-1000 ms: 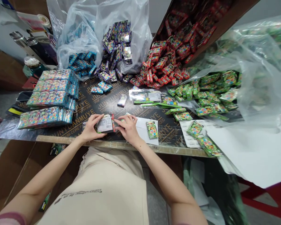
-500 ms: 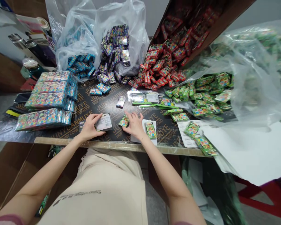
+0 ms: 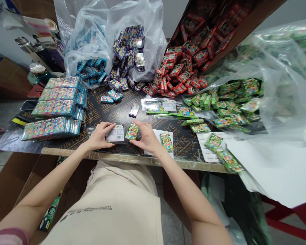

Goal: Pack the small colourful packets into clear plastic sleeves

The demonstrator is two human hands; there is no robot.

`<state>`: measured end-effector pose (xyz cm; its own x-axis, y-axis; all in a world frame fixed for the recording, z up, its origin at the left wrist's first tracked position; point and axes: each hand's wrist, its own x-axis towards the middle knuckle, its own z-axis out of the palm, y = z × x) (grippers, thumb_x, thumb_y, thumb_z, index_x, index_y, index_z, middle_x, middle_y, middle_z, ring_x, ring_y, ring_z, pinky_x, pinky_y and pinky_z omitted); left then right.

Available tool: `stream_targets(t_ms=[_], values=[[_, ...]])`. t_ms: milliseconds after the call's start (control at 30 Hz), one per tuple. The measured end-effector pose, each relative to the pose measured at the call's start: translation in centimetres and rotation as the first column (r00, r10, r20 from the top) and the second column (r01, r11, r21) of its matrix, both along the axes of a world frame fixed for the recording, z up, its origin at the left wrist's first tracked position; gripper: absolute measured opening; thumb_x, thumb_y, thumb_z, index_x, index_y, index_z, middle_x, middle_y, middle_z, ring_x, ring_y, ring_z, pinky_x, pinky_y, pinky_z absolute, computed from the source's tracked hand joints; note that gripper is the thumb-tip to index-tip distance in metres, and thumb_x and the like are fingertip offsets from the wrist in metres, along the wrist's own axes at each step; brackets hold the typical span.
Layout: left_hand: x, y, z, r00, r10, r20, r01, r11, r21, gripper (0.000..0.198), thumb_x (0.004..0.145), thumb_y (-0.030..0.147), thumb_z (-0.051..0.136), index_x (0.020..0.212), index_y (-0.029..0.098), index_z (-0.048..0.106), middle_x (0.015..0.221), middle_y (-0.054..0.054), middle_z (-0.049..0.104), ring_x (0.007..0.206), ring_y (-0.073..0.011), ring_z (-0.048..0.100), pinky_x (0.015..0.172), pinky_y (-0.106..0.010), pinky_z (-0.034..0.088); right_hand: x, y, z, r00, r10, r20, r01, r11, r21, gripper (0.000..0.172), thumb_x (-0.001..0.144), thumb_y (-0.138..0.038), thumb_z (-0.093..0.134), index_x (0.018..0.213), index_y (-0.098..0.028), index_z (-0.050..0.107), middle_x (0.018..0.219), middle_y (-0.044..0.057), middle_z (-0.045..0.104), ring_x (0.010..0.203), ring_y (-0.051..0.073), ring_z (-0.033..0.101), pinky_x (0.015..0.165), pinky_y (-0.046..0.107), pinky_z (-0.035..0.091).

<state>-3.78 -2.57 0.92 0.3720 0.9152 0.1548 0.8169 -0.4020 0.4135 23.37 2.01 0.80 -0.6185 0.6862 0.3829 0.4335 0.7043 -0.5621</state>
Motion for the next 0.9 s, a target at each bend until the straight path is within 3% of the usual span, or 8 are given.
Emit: stream_targets(t_ms=[133,333,567,667,733,767,833,900], values=[[-0.2,0.2,0.4,1.000,-0.008,0.029,0.008,1.000,-0.010,0.086,0.060,0.035,0.077,0.138,0.021,0.045,0.120,-0.012,0.053,0.110,-0.0317,0.049,0.097,-0.047,0.039,0.1,-0.3,0.5,0.996,0.088,0.017,-0.087,0.995,-0.044,0.077,0.076,-0.043,0.071,0.141,-0.023,0.035,0.132,0.012,0.056,0.115,0.030,0.053,0.097,0.046,0.041],[-0.5,0.4,1.0,0.995,-0.095,0.010,0.095,0.995,-0.034,0.090,0.057,0.035,0.079,0.139,0.020,0.044,0.124,-0.013,0.052,0.112,-0.0312,0.049,0.097,-0.045,0.039,-0.2,-0.5,0.6,1.000,0.019,-0.019,-0.018,0.999,0.033,0.080,0.073,-0.045,0.075,0.139,-0.021,0.037,0.129,0.013,0.057,0.112,0.030,0.055,0.096,0.047,0.040],[0.0,0.3,1.2,0.989,-0.149,0.021,0.150,0.986,-0.066,0.086,0.058,0.033,0.078,0.137,0.023,0.047,0.121,-0.012,0.054,0.110,-0.0317,0.050,0.097,-0.048,0.038,-1.0,-1.2,0.4,0.982,0.190,-0.006,-0.189,0.971,-0.150,0.079,0.072,-0.045,0.075,0.139,-0.023,0.040,0.135,0.013,0.054,0.119,0.031,0.053,0.100,0.048,0.041],[0.7,0.4,1.1,0.990,0.009,0.138,-0.008,1.000,-0.009,0.094,0.055,0.036,0.081,0.140,0.023,0.044,0.118,-0.011,0.052,0.109,-0.0305,0.050,0.097,-0.047,0.039,-1.8,-1.3,-0.1,0.973,-0.075,-0.218,0.026,0.975,-0.219,0.077,0.072,-0.047,0.075,0.138,-0.025,0.041,0.137,0.012,0.052,0.126,0.029,0.049,0.107,0.047,0.036],[1.5,0.6,1.0,0.923,0.224,0.314,-0.245,0.969,0.029,0.105,0.051,0.040,0.085,0.143,0.023,0.038,0.117,-0.010,0.050,0.108,-0.0285,0.050,0.098,-0.044,0.040,-2.9,-1.4,-0.4,0.832,-0.390,-0.394,0.242,0.894,-0.376,0.079,0.073,-0.050,0.073,0.140,-0.027,0.037,0.137,0.012,0.052,0.125,0.027,0.051,0.106,0.046,0.038],[2.0,0.8,0.9,0.853,0.319,0.414,-0.358,0.933,0.020,0.106,0.050,0.042,0.086,0.143,0.023,0.038,0.116,-0.008,0.050,0.108,-0.0270,0.050,0.098,-0.042,0.041,-3.7,-1.5,-0.5,0.739,-0.504,-0.447,0.264,0.827,-0.496,0.079,0.074,-0.053,0.070,0.140,-0.028,0.035,0.135,0.011,0.053,0.121,0.025,0.054,0.103,0.044,0.042],[3.1,1.3,0.5,0.680,0.430,0.594,-0.489,0.869,-0.069,0.086,0.058,0.044,0.082,0.135,0.023,0.048,0.109,-0.006,0.053,0.102,-0.0234,0.053,0.094,-0.038,0.044,-5.4,-1.5,-0.4,0.626,-0.619,-0.474,0.128,0.681,-0.721,0.076,0.076,-0.059,0.064,0.139,-0.028,0.034,0.126,0.010,0.060,0.108,0.022,0.062,0.092,0.040,0.050],[4.2,1.6,-0.1,0.506,0.451,0.735,-0.478,0.856,-0.197,0.055,0.069,0.044,0.074,0.117,0.020,0.061,0.100,-0.005,0.059,0.093,-0.0203,0.056,0.088,-0.034,0.046,-7.1,-1.1,0.2,0.583,-0.666,-0.465,-0.059,0.537,-0.842,0.069,0.076,-0.064,0.060,0.132,-0.027,0.043,0.112,0.006,0.067,0.095,0.020,0.066,0.080,0.035,0.054]])
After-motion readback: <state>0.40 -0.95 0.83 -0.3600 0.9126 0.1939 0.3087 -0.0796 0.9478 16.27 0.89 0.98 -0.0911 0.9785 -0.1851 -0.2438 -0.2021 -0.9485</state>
